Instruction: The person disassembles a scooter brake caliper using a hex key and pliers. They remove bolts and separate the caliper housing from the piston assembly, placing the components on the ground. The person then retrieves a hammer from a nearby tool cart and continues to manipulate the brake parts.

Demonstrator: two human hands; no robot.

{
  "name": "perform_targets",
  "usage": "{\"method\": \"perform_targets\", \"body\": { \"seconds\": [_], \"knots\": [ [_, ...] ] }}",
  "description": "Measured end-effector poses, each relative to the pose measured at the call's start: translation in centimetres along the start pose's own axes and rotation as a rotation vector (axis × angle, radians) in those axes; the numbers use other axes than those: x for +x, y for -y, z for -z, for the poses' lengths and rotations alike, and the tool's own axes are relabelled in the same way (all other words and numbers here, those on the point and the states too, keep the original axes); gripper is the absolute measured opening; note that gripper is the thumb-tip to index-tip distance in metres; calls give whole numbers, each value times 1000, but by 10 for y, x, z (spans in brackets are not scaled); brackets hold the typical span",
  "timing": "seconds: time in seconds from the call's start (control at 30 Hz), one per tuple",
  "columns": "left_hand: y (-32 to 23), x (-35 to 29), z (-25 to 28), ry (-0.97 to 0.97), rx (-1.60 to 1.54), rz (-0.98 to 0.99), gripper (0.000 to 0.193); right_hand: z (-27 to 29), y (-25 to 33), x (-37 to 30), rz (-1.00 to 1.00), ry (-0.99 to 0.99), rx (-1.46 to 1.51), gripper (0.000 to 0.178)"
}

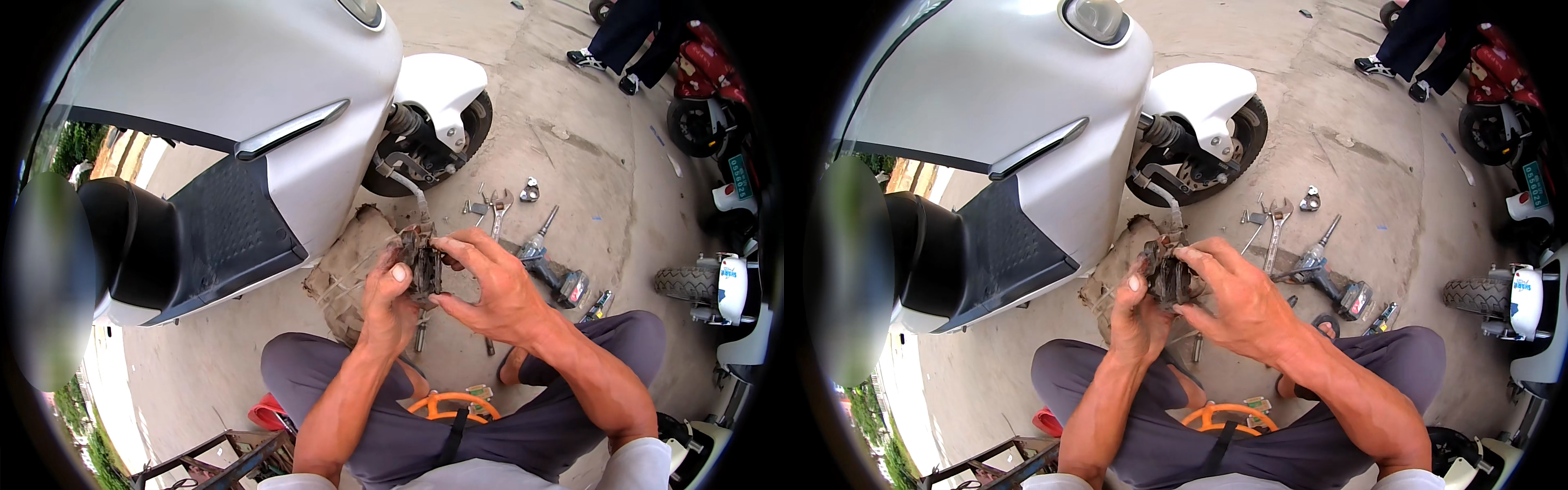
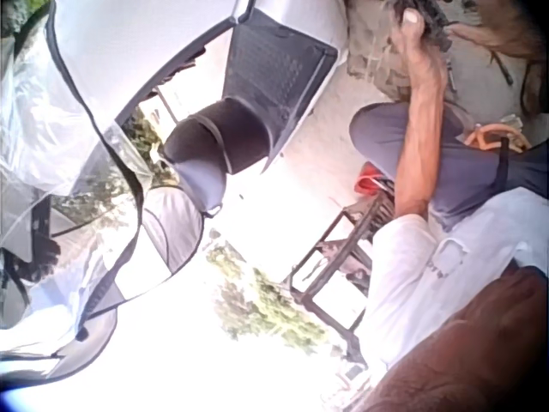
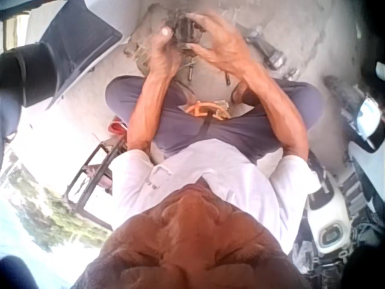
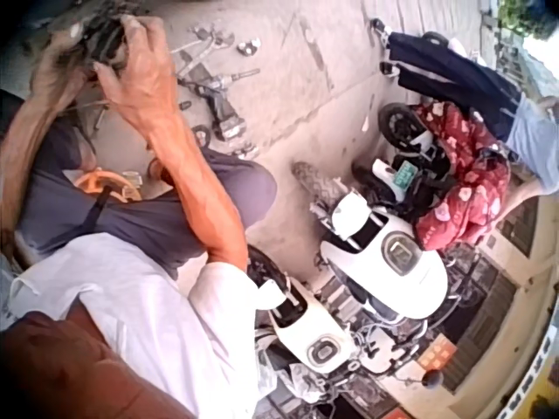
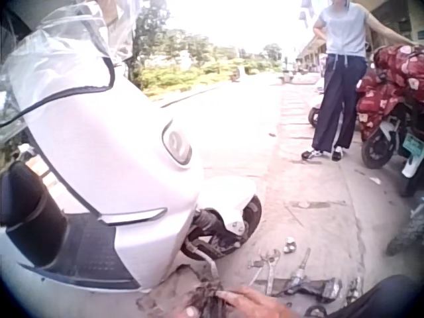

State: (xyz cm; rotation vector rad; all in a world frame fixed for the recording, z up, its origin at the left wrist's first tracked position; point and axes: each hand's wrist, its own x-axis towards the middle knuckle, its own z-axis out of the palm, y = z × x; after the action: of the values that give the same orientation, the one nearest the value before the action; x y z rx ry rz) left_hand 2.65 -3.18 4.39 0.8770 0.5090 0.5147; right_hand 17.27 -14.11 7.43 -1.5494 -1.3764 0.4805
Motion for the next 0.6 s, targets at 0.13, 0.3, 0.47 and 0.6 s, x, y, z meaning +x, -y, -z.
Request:
{"method": "perform_targets", "body": {
  "seconds": [0.13,0.3,0.47,0.6],
  "knots": [
    [0,1,-2,7,28,-41,74,6,0,3,30,15,-78,59],
    [-1,2,-6,-51,5,-46,76,8,1,5,27,28,-88,56],
    [1,2,0,-8,-45,-19,75,4,0,2,28,-2,-111,57],
    [-1,3,-1,19,-40,-5,77,14,-3,8,42,88,-74,57]
  ]
}}
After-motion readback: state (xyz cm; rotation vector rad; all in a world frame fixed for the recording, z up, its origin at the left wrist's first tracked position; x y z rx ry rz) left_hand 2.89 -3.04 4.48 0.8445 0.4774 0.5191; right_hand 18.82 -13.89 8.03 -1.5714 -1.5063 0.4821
